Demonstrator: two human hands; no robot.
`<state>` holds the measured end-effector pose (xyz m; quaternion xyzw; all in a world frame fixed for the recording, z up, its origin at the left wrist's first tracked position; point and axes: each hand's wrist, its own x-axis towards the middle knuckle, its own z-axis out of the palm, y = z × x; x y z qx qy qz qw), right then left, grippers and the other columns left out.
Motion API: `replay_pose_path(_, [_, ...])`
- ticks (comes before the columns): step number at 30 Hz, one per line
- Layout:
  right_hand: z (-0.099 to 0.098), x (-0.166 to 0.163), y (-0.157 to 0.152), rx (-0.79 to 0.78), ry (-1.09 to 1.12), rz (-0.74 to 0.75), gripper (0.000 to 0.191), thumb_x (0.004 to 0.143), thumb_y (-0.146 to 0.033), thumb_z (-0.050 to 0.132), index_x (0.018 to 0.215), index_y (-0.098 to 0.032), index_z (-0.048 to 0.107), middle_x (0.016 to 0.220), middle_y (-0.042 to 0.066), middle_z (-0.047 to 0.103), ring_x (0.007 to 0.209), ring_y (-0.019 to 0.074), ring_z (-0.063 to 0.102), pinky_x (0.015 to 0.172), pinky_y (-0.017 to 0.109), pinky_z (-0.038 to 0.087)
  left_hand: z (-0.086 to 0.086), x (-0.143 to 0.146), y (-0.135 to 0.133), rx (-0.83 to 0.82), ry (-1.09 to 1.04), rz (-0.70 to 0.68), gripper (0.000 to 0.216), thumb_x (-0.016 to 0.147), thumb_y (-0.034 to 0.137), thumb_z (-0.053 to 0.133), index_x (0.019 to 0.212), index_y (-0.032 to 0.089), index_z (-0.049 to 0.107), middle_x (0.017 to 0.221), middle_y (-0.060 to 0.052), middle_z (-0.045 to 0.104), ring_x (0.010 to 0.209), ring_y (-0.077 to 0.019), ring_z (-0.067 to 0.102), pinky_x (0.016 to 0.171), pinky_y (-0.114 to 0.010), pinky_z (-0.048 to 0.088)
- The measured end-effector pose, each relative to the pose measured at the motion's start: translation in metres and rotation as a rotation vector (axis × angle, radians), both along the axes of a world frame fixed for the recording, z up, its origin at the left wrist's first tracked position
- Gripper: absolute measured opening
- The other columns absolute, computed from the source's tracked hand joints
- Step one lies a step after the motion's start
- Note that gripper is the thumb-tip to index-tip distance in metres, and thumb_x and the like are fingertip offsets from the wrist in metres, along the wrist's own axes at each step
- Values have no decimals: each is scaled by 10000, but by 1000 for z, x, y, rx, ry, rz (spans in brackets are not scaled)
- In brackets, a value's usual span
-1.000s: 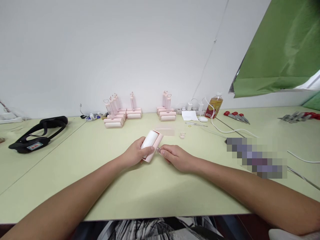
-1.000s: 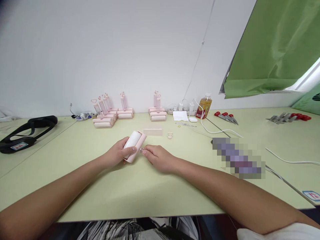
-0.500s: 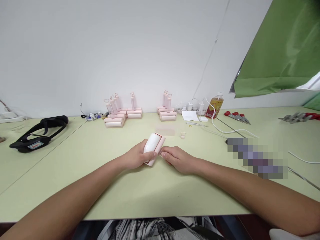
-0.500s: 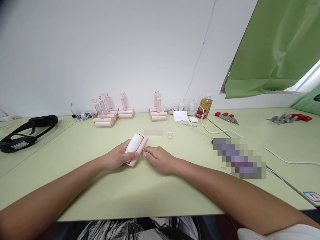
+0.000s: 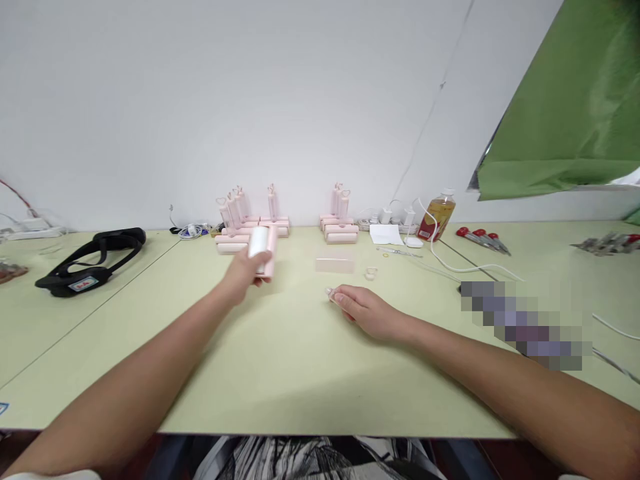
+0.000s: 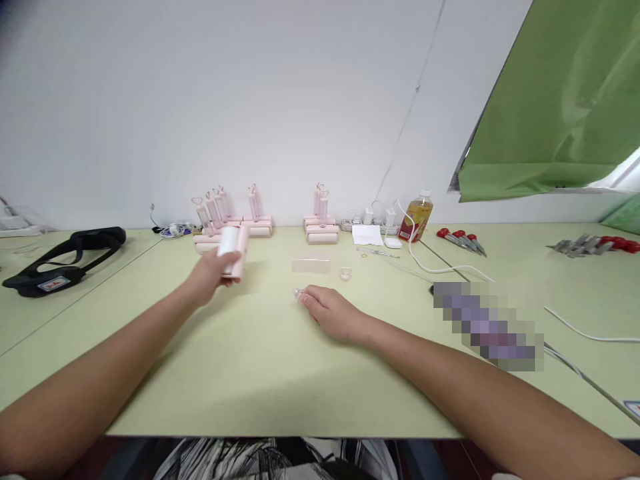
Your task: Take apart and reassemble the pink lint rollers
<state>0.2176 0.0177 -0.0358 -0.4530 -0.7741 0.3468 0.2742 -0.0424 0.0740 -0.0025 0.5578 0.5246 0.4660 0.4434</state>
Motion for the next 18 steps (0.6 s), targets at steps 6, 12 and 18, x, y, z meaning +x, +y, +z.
replay_pose_path(6, [1,-5,-4,43,75,57,382,973,-492,363,747,-200,459,682,-32,460,629,124,419,607,259,343,-2,1,-9,7,-13,-260,420,699,446,655,969,164,500,646,19,552,467,-129,527,392,-224,365])
replay_pose_path(12, [5,-11,-15,113,-21,147,340,978,-433,374,827,-182,546,688,-21,502,632,125,442,597,255,336,-19,35,-41,-93,65,-569,355,762,421,645,995,185,519,754,25,508,595,-108,479,489,-222,388])
replay_pose_path(18, [5,-11,-14,120,-1,133,332,983,-418,366,900,-176,578,703,-17,514,637,127,453,598,254,341,-20,30,-37,-67,76,-588,355,774,441,631,977,180,503,745,26,482,586,-103,445,498,-227,371])
